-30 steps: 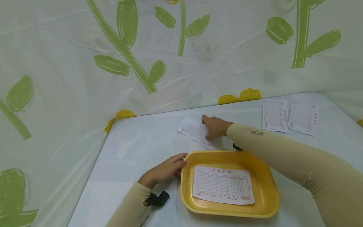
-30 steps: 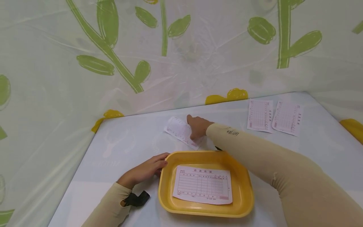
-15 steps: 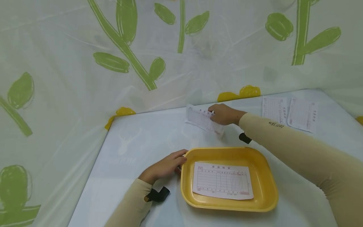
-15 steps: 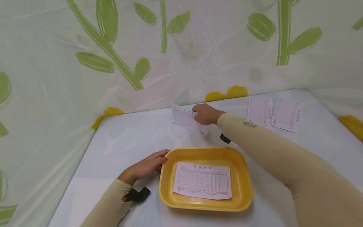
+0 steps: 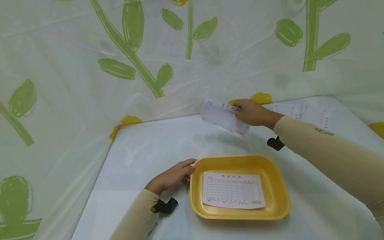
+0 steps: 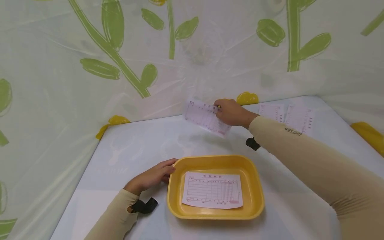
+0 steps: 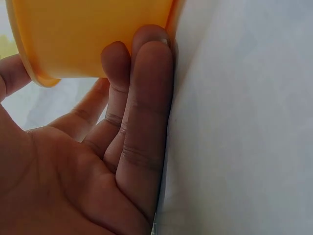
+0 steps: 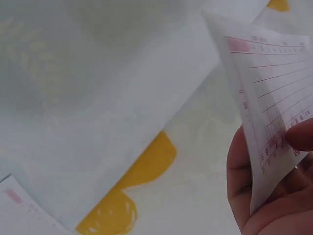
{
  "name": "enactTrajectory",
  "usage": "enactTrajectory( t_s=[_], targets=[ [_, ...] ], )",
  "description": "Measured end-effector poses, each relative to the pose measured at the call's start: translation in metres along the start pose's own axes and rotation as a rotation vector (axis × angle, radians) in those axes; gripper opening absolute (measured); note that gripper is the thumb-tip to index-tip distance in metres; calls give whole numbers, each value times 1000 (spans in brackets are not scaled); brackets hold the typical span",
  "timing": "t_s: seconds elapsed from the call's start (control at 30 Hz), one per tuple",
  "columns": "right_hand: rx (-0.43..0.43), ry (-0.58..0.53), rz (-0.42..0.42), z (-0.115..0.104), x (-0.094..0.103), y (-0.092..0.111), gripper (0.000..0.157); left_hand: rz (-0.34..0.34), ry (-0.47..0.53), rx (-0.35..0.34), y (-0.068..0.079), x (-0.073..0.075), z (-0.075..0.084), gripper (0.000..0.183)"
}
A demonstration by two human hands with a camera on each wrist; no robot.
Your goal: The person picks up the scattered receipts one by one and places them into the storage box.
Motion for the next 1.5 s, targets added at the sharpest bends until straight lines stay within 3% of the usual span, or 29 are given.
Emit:
enactTrajectory(
  t_s=[0.3,0.5,0.7,1.13,1.5],
  targets=[
    [79,-80,58,-14,18,41,36,6,10,-2,-3,0,0,42],
    [132,-122,24,-18,11,66,32,24,14,-3,-2,0,-2,45],
    [126,-144,-2,-18,2,82,29,42,24,-4,-3,2,-2,47],
    [159,-174,-77,-15,-33,104,30,50,45,0,-8,1,-2,49],
    [168,-150,-205,-7,-67,111,27,53,58,23,-6,1,-7,47]
  ],
)
Point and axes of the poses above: each hand's wrist, its own y-axis away from the middle knuckle, its own x-axis out of the back of the hand, z = x × y, the point moved 7 cm from there along -y, towards the middle knuckle, and after that the axes turned 3 degrees about -y, right-handed, at the moved point
